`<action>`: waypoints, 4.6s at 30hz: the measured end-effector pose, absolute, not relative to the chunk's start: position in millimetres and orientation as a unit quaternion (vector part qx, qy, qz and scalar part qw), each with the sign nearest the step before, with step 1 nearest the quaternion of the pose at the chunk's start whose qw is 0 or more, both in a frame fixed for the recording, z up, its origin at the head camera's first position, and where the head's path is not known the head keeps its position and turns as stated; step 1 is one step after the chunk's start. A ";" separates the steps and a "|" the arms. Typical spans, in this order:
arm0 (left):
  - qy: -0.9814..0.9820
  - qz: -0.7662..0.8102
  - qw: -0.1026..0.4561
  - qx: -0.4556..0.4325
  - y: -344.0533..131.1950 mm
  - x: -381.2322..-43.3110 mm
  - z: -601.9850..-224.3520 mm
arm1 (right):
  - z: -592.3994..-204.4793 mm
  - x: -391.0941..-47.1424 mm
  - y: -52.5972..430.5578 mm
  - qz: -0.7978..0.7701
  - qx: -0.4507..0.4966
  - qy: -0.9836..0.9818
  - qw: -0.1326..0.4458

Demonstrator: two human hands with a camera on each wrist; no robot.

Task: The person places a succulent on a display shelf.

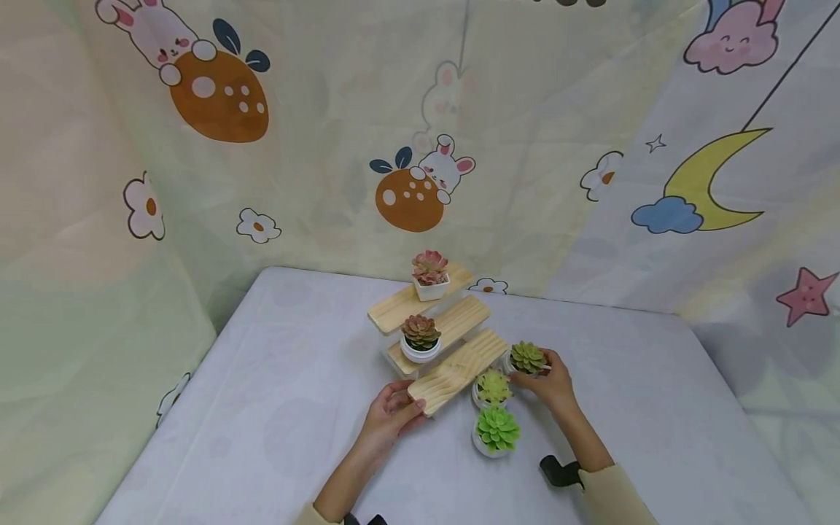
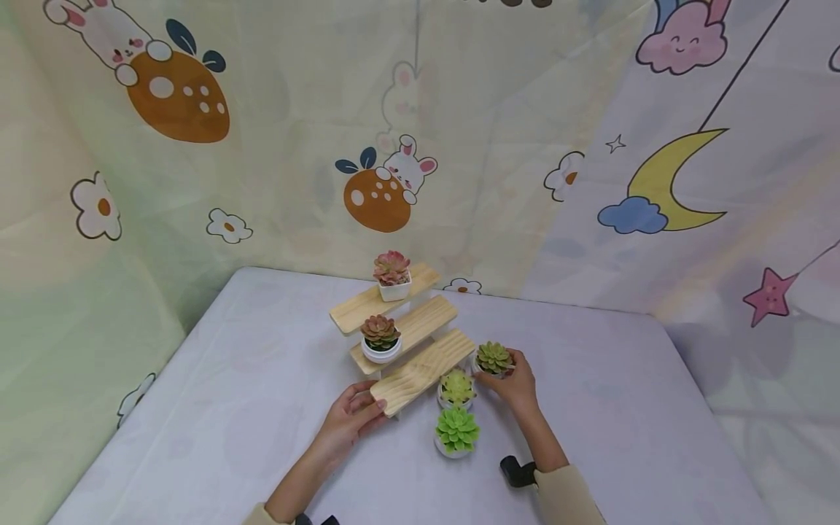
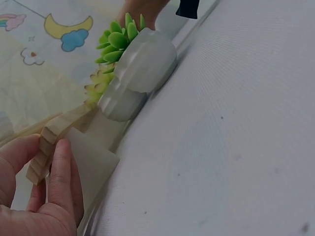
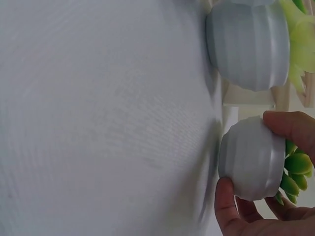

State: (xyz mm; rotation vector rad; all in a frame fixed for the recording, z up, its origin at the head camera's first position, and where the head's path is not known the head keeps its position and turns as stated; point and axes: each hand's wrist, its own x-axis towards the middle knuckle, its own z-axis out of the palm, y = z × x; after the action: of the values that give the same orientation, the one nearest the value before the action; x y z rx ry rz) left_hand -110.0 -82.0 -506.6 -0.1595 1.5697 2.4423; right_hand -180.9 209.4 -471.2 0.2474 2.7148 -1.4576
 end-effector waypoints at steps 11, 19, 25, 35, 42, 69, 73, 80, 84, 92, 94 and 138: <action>0.537 0.835 0.113 -0.055 -82.0 -110.0 -507.3 | -449.1 -178.1 210.0 -0.464 0.042 0.885 -0.006; 0.537 0.835 0.109 -0.053 -82.3 -110.1 -508.3 | -427.0 -182.3 198.6 -0.470 0.012 0.882 -0.017; 0.533 0.837 0.113 -0.055 -81.6 -110.0 -507.9 | -412.6 -186.0 189.2 -0.478 -0.007 0.878 -0.023; 0.524 0.844 0.108 -0.049 -81.3 -109.3 -509.1 | -402.3 -197.2 169.1 -0.503 -0.028 0.864 -0.012; 0.519 0.847 0.106 -0.047 -81.0 -109.4 -509.7 | -395.8 -207.2 146.4 -0.514 -0.051 0.856 -0.005; 0.516 0.849 0.104 -0.042 -81.3 -109.5 -509.1 | -389.4 -222.3 115.8 -0.490 -0.091 0.867 0.015; 0.518 0.848 0.105 -0.042 -80.7 -109.5 -508.9 | -387.7 -218.0 117.8 -0.489 -0.085 0.868 0.024; 0.519 0.847 0.103 -0.046 -80.6 -109.8 -509.4 | -386.9 -208.8 125.4 -0.503 -0.064 0.861 0.038; 0.523 0.845 0.101 -0.046 -80.9 -109.3 -509.3 | -389.3 -200.5 130.8 -0.518 -0.047 0.853 0.039; 0.524 0.843 0.105 -0.052 -79.6 -109.8 -507.7 | -392.7 -178.0 143.4 -0.537 -0.004 0.843 0.017; 0.525 0.843 0.106 -0.054 -79.8 -109.8 -507.7 | -392.3 -172.2 146.1 -0.538 -0.001 0.843 0.008; 0.543 0.829 0.110 -0.076 -81.1 -112.5 -506.9 | -467.0 -77.7 161.5 -0.542 0.074 0.836 0.047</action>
State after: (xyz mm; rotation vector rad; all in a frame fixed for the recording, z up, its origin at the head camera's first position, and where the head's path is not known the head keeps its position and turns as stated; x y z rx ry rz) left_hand -112.5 -81.1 -506.9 -0.2223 1.5953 2.4376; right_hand -77.7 161.5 -467.0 0.2266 2.5502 -1.6525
